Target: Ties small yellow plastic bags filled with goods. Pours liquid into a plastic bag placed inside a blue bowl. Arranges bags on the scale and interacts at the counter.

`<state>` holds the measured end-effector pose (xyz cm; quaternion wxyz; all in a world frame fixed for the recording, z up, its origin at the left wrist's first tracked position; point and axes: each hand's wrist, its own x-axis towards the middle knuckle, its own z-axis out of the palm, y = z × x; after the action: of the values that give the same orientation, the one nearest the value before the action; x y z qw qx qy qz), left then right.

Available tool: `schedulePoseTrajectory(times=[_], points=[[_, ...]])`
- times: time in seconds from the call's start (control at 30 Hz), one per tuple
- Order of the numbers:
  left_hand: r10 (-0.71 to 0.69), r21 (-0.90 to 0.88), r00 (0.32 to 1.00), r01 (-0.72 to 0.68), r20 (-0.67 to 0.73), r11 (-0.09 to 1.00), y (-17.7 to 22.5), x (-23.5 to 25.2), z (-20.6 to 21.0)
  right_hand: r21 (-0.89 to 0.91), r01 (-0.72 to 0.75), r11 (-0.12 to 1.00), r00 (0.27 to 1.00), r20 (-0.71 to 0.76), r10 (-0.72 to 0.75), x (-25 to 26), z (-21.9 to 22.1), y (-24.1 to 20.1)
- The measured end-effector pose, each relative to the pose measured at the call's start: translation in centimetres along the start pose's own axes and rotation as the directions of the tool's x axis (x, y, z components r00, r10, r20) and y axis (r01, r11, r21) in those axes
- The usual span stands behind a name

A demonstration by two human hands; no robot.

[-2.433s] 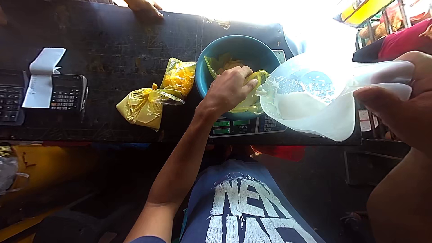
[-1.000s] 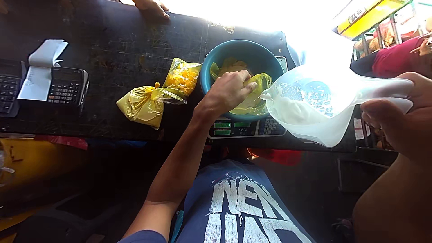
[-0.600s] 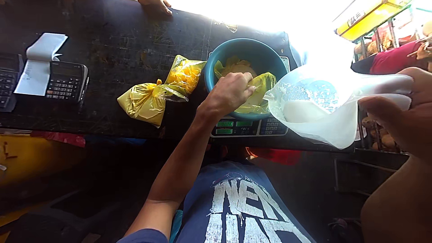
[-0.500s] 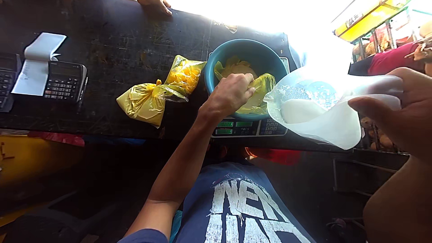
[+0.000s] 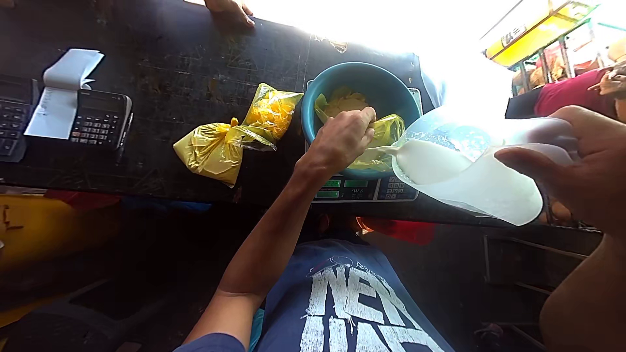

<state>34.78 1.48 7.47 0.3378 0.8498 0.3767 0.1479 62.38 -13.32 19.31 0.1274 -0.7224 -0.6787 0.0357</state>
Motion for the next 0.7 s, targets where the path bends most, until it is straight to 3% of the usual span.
schedulePoseTrajectory(times=[0.17,0.4,0.7], points=[[0.006,-0.018,1.000,-0.006,-0.004,1.000,-0.2,0.1,0.1,0.111,-0.021,0.994,0.999,-0.032,0.025,-1.0,0.0,0.4],[0.013,-0.022,0.999,-0.012,0.036,1.000,-0.1,0.8,-0.6,0.576,0.020,0.817,0.985,-0.150,0.082,-2.8,2.5,3.5],[-0.029,0.013,0.999,0.029,0.031,1.000,0.4,1.4,-1.6,0.734,0.118,0.669,0.918,-0.338,0.208,-4.1,3.9,6.0]])
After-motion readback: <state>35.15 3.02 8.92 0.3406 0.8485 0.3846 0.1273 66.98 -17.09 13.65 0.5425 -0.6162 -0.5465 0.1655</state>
